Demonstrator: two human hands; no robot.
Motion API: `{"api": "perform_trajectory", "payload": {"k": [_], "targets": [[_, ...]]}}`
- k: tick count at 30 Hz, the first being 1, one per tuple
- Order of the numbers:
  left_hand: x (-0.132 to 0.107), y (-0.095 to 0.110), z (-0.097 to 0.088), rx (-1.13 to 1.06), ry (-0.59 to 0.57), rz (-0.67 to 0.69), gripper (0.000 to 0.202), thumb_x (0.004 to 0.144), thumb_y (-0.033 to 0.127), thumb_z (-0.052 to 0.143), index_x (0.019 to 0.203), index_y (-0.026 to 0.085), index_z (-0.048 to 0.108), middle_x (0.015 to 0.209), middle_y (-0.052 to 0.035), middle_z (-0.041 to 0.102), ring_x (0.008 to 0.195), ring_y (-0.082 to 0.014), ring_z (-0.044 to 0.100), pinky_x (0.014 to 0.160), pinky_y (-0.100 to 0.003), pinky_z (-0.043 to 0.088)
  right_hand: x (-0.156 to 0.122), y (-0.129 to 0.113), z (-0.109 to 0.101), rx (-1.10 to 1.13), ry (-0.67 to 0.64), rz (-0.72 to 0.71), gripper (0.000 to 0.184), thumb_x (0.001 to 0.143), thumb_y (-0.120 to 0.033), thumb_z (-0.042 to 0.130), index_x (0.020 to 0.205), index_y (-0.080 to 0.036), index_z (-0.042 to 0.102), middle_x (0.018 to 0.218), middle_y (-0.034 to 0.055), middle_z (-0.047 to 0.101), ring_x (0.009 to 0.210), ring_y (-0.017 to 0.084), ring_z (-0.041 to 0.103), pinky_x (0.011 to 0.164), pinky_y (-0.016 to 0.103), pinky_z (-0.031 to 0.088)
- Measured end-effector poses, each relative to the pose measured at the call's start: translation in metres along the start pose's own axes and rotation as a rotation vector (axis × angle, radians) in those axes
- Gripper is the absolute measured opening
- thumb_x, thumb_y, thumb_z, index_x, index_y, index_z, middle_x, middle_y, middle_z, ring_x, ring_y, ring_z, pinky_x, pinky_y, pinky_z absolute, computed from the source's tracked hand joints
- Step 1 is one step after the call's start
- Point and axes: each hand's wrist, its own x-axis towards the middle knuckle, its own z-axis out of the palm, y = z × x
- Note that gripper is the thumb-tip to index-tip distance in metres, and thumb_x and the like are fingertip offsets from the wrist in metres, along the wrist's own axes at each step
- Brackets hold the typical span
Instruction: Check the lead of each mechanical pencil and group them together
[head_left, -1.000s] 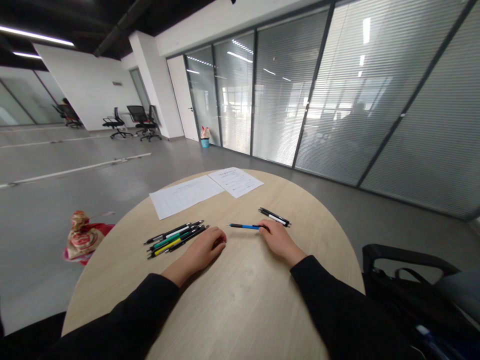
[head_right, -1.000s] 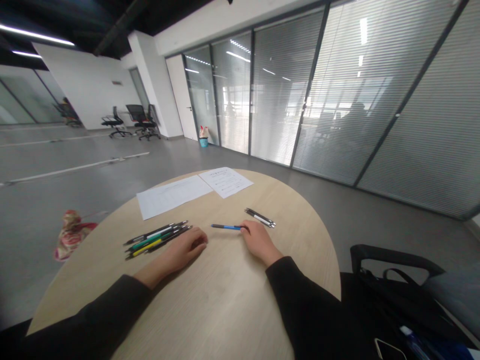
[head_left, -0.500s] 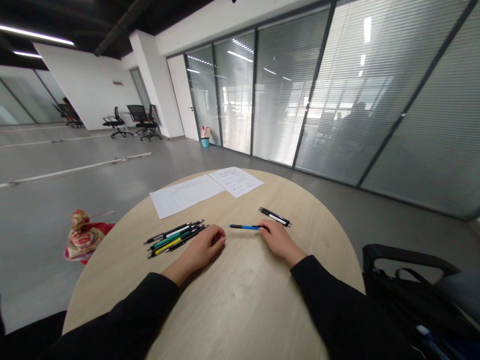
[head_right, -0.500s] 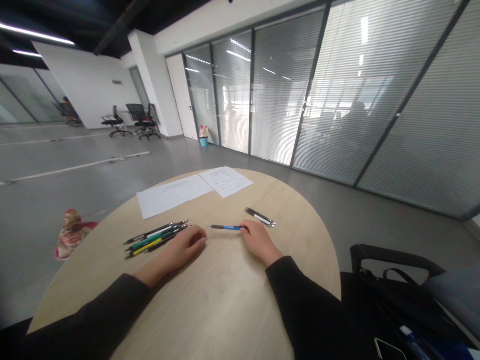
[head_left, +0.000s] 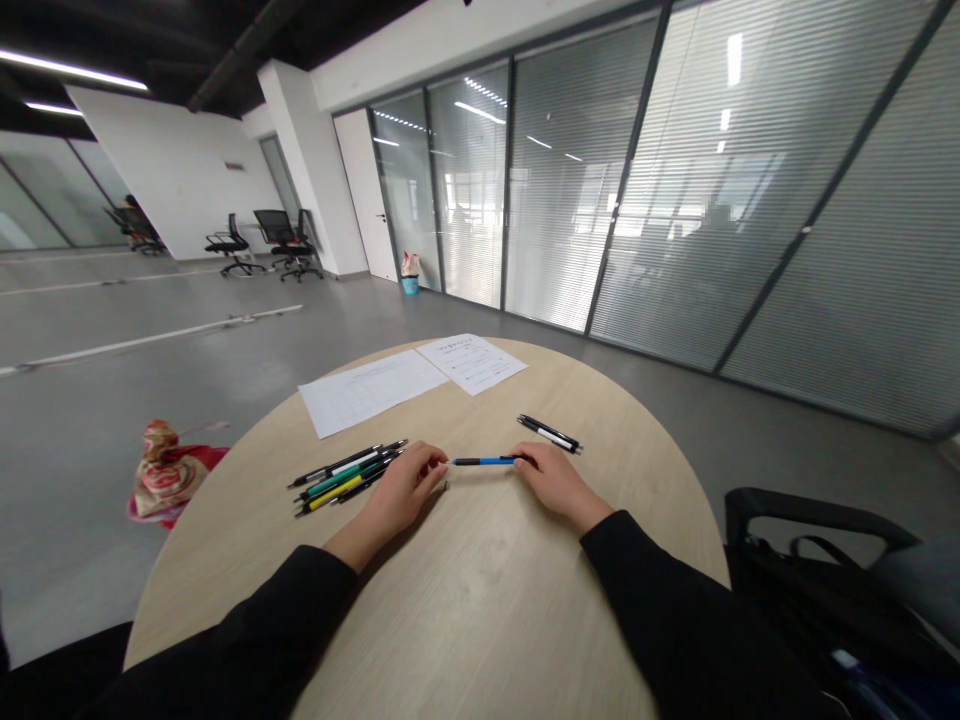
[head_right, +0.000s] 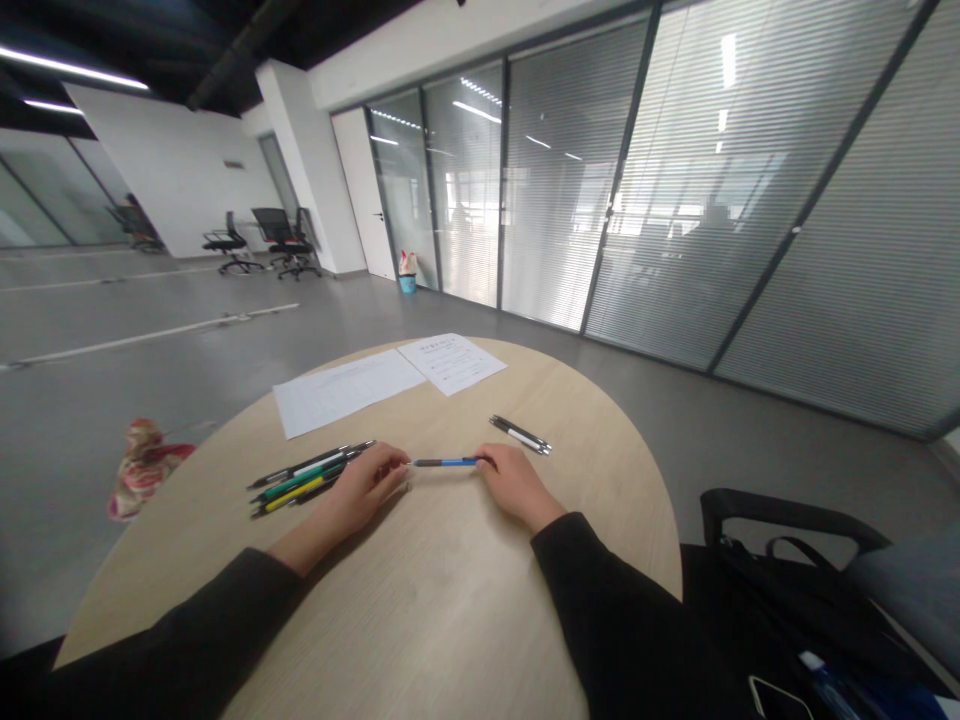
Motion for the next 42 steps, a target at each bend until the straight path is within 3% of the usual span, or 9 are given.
{"api": "perform_trajectory", "payload": {"k": [8, 17, 25, 34, 42], "targets": [[0.001, 0.002, -0.002, -0.029, 0.003, 0.016, 0.021, 0.093, 0.034, 0.052, 0.085, 0.02, 0.064, 0.085, -0.0058, 0.066, 0.078, -0.0219, 0.059, 0.073, -0.034, 0.047, 0.0, 0.003, 0.002, -0.011, 0.002, -0.02, 0.019, 0.092, -0.015, 0.055, 0.096, -0.02, 0.073, 0.098, 0.0057, 0.074, 0.092, 0.021, 0.065, 0.086, 0.031, 0.045], [0.001, -0.002, -0.001, -0.042, 0.047, -0.067, 0.023, 0.091, 0.036, 0.052, 0.082, 0.02, 0.065, 0.08, -0.0049, 0.067, 0.073, -0.0213, 0.058, 0.069, -0.034, 0.045, 0.001, 0.001, -0.003, -0.001, 0.033, 0.007, 0.019, 0.091, -0.013, 0.055, 0.094, -0.018, 0.073, 0.095, 0.0063, 0.074, 0.088, 0.02, 0.064, 0.083, 0.032, 0.046], [0.004, -0.011, -0.007, -0.029, 0.077, -0.111, 0.025, 0.09, 0.039, 0.052, 0.081, 0.02, 0.064, 0.077, -0.0039, 0.067, 0.07, -0.0205, 0.058, 0.069, -0.032, 0.046, 0.004, 0.016, -0.009, 0.018, 0.136, 0.058, 0.022, 0.09, -0.018, 0.054, 0.097, -0.019, 0.075, 0.098, 0.0068, 0.074, 0.09, 0.021, 0.064, 0.085, 0.034, 0.047], [0.006, -0.026, -0.013, -0.021, 0.185, -0.199, 0.028, 0.088, 0.044, 0.053, 0.081, 0.019, 0.065, 0.075, -0.0042, 0.068, 0.068, -0.0217, 0.059, 0.066, -0.033, 0.044, 0.004, 0.018, -0.024, -0.02, 0.354, 0.133, 0.025, 0.089, -0.021, 0.051, 0.099, -0.018, 0.074, 0.099, 0.0092, 0.074, 0.087, 0.023, 0.065, 0.084, 0.035, 0.048], [0.006, -0.024, -0.011, 0.007, 0.233, -0.225, 0.028, 0.089, 0.043, 0.052, 0.082, 0.019, 0.064, 0.075, -0.0047, 0.068, 0.069, -0.0221, 0.06, 0.065, -0.033, 0.043, 0.003, 0.011, -0.007, -0.104, 0.217, 0.053, 0.023, 0.091, -0.016, 0.054, 0.101, -0.018, 0.075, 0.103, 0.0101, 0.074, 0.096, 0.023, 0.066, 0.093, 0.036, 0.047]]}}
